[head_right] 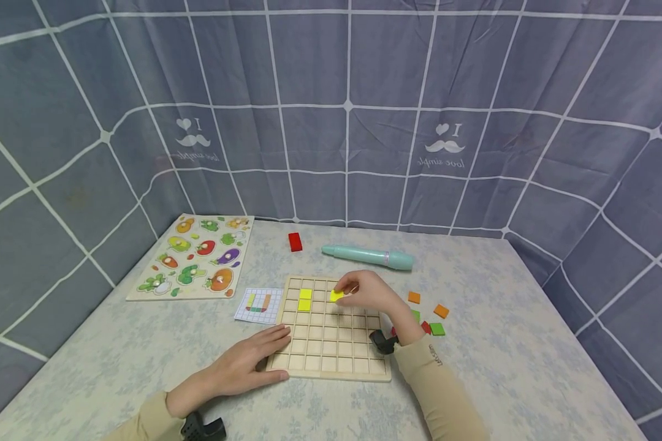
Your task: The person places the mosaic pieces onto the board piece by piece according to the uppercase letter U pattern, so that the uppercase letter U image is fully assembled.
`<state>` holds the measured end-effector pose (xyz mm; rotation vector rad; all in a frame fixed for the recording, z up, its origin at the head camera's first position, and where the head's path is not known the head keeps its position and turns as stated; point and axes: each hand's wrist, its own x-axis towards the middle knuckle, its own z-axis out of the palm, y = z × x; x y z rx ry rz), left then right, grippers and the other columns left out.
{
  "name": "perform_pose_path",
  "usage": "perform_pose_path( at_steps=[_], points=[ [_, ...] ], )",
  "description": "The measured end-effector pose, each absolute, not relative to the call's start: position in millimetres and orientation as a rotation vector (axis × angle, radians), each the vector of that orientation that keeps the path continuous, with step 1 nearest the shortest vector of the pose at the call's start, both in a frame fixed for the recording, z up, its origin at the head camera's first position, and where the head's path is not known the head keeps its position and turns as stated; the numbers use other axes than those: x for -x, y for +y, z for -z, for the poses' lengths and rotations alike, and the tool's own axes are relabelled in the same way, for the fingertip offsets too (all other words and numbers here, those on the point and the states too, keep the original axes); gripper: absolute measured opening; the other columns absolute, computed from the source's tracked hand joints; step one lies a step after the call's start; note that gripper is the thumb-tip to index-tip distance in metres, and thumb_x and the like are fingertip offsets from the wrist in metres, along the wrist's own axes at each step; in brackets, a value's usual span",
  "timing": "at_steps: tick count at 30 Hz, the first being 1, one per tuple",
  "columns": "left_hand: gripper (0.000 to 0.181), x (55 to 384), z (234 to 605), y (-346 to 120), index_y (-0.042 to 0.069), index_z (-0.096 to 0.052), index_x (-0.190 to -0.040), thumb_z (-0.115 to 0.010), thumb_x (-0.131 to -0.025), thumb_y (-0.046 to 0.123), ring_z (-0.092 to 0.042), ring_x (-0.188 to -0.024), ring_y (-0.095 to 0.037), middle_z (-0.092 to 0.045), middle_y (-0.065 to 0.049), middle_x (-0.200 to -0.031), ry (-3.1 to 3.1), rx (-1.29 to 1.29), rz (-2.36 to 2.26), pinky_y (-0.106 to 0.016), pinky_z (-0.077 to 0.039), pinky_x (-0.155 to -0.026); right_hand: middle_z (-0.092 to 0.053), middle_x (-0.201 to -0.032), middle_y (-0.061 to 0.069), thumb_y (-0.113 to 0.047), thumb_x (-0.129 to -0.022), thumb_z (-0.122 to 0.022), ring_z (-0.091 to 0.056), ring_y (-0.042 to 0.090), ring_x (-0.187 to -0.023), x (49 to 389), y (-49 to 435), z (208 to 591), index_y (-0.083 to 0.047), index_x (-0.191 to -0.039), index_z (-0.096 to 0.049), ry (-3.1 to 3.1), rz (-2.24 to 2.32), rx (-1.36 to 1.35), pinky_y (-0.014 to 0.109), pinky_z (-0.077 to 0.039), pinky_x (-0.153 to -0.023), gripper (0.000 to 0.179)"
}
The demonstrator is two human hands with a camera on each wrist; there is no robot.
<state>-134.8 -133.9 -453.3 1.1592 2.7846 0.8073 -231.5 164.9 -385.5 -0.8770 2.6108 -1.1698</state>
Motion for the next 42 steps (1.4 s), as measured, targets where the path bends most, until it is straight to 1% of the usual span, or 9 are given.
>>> perform_pose_path(
  at_steps=[3, 10, 15, 18, 25, 29, 36, 42],
  points=[
    [0.068, 134.7, 453.2, -133.5, 0.005, -0.047, -0.139, -0.054, -0.091, 0.052, -0.028, -0.138, -0.021, -0.036, -0.007, -0.148, 2.787, -1.152, -0.797, -0.041, -0.031, -0.108, -0.066, -0.096, 0.001, -0.014, -0.08, -0.074, -0.059, 0.018, -0.088, 231.8, 152.5, 385.8, -0.008, -0.098, -0.069, 2.603, 1.153, 0.883, 0.031, -0.052, -0.078, 0.02],
    [0.069, 134.8, 452.6, -132.9, 0.005, -0.047, -0.139, -0.053, -0.09, 0.054, -0.027, -0.138, -0.02, -0.036, -0.006, -0.148, 2.783, -1.134, -0.783, -0.041, -0.03, -0.109, -0.065, -0.091, -0.004, -0.014, -0.08, -0.075, -0.058, 0.012, -0.083, 231.8, 130.5, 391.0, -0.011, -0.096, -0.07, 2.597, 1.095, 0.876, 0.027, -0.052, -0.075, 0.017],
    [0.069, 134.8, 452.9, -133.0, 0.005, -0.047, -0.139, -0.053, -0.09, 0.054, -0.027, -0.138, -0.019, -0.036, -0.005, -0.148, 2.785, -1.137, -0.777, -0.04, -0.03, -0.109, -0.065, -0.091, -0.002, -0.013, -0.08, -0.075, -0.059, 0.011, -0.08, 232.6, 120.5, 397.8, -0.008, -0.096, -0.07, 2.564, 1.098, 0.904, 0.025, -0.052, -0.074, 0.018],
    [0.069, 134.7, 453.1, -133.3, 0.005, -0.047, -0.139, -0.052, -0.091, 0.054, -0.028, -0.138, -0.02, -0.037, -0.006, -0.148, 2.783, -1.139, -0.775, -0.04, -0.031, -0.109, -0.065, -0.089, -0.001, -0.012, -0.079, -0.075, -0.058, 0.01, -0.077, 231.6, 114.5, 400.6, -0.007, -0.097, -0.069, 2.547, 1.096, 0.89, 0.025, -0.052, -0.071, 0.019],
    [0.068, 134.9, 453.5, -133.4, 0.004, -0.048, -0.138, -0.053, -0.091, 0.053, -0.029, -0.137, -0.021, -0.038, -0.008, -0.147, 2.794, -1.166, -0.778, -0.041, -0.032, -0.108, -0.063, -0.081, -0.004, -0.012, -0.078, -0.077, -0.057, 0.01, -0.072, 230.2, 101.4, 407.0, -0.01, -0.091, -0.07, 2.565, 1.024, 0.796, 0.024, -0.05, -0.065, 0.015],
    [0.069, 135.5, 453.9, -133.5, 0.004, -0.047, -0.138, -0.053, -0.091, 0.053, -0.029, -0.137, -0.021, -0.038, -0.008, -0.147, 2.794, -1.169, -0.779, -0.041, -0.032, -0.108, -0.064, -0.081, -0.003, -0.012, -0.078, -0.076, -0.057, 0.01, -0.072, 230.4, 97.4, 408.3, -0.01, -0.091, -0.071, 2.572, 0.968, 0.81, 0.025, -0.05, -0.066, 0.015],
    [0.068, 136.0, 455.1, -133.6, 0.003, -0.048, -0.138, -0.053, -0.091, 0.052, -0.03, -0.137, -0.022, -0.039, -0.008, -0.146, 2.803, -1.178, -0.775, -0.042, -0.033, -0.107, -0.063, -0.081, -0.004, -0.01, -0.078, -0.076, -0.055, 0.006, -0.072, 230.1, 94.4, 409.4, -0.008, -0.091, -0.07, 2.574, 0.919, 0.898, 0.022, -0.049, -0.066, 0.015],
    [0.069, 136.7, 455.2, -133.8, 0.003, -0.047, -0.138, -0.052, -0.091, 0.054, -0.029, -0.137, -0.021, -0.038, -0.008, -0.147, 2.794, -1.159, -0.774, -0.041, -0.032, -0.108, -0.064, -0.083, -0.004, -0.012, -0.078, -0.077, -0.057, 0.008, -0.074, 231.5, 91.7, 411.9, -0.01, -0.092, -0.07, 2.567, 0.899, 0.884, 0.024, -0.05, -0.069, 0.016]
  ],
)
